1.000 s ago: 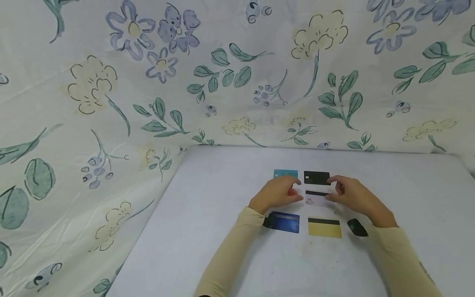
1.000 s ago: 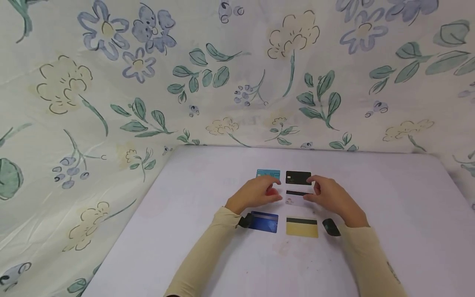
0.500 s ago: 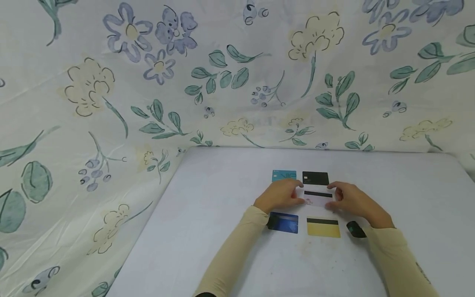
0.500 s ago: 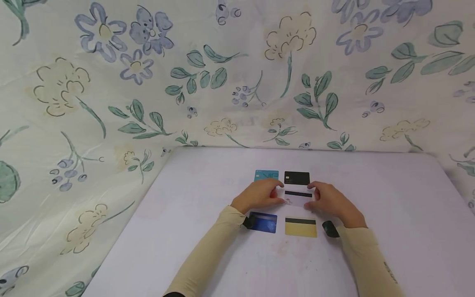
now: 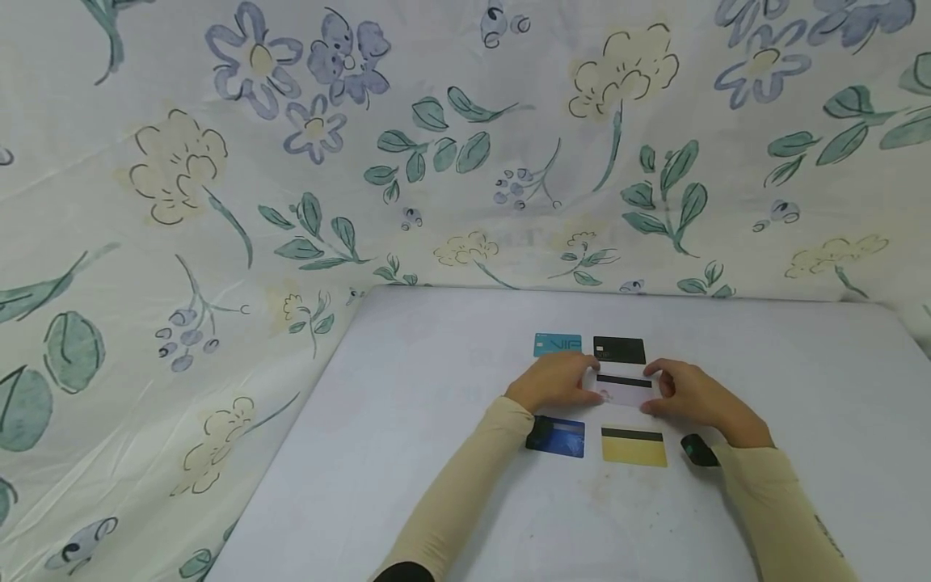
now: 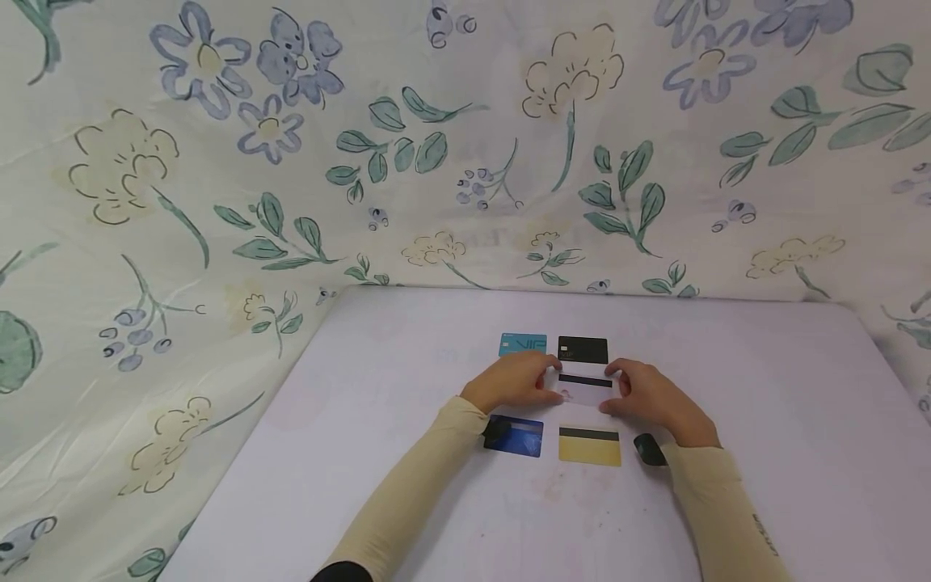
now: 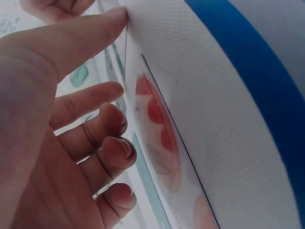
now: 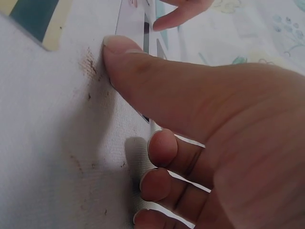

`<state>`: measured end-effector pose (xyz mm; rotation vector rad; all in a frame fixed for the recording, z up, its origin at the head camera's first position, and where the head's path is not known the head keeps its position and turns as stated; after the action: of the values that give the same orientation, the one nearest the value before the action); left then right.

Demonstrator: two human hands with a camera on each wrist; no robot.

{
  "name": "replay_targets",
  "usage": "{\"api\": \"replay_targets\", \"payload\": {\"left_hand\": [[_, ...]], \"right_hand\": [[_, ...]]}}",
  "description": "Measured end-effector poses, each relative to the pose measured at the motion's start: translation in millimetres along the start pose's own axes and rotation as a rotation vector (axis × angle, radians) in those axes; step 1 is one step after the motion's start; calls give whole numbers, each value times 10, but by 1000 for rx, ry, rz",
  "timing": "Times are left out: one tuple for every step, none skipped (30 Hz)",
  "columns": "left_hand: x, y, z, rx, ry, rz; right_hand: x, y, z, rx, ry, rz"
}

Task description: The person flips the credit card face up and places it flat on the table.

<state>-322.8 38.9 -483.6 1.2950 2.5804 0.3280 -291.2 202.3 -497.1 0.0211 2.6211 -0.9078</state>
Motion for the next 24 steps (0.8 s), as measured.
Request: {"api": "replay_targets", "payload": {"left_hand": [[1,2,3,-2,-3,-3],[3,3,4,-7,-6,-8],[3,6,3,-9,-7,-11],[3,11,-1,-9,-7,-13],[3,17,-4,-8,-7,-13],[4,22,-8,-11,-8,-16],[4,25,-10,-11,-9,-18],[5,27,-12,-12,-10,-20],[6,30,-13,-13,-11,-22],[8,31,-13,-15,-14,-24],[10,29,-11,-20,-16,-28],[11,30,-10,-24,-19,-31],[13,29,-10,-28,-21,-34],[16,30,-10,-32,-23,-35],[17,30,-10,-36,-25,-38],[18,28,-8,-38,-27,-41],[21,26,-5,-39,-29,-43],[21,25,-3,-40,-30,-45],[22,22,1,-40,-32,-47],[22,22,3,-39,-33,-47],[21,21,5,-40,-35,-50],[19,21,5,-40,-36,-53],[18,23,3,-41,-36,-54],[16,26,0,-43,-36,-55]], "right_hand": [[3,3,0,2,0,4],[7,5,3,0,0,1],[10,5,4,-2,0,0],[11,3,5,-5,1,-2],[15,6,6,-6,2,0],[17,9,5,-9,3,4],[18,13,4,-10,4,10],[17,13,5,-12,5,12],[17,13,5,-13,6,14],[15,15,5,-13,6,18],[16,18,6,-11,6,21],[13,17,6,-10,6,22],[11,15,6,-8,6,21],[11,14,8,-8,5,18],[12,14,9,-5,5,19],[13,14,11,-2,4,18],[17,17,12,-1,3,19],[17,16,12,0,2,16],[20,19,12,0,1,14],[21,21,12,0,0,12],[23,23,12,0,0,12],[23,25,11,-2,0,11],[23,26,11,-3,-1,10],[23,24,13,-3,-1,6]]}}
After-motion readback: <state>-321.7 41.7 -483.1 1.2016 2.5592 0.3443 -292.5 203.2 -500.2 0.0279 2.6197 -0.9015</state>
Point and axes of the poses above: each hand's wrist, its own x-axis towards the middle knuckle, its own z-axis out of the palm, y = z × x, the point moved 9 cm from there along x, towards the middle knuckle, and after that the axes turned 14 degrees about z, right-handed, at the moved point
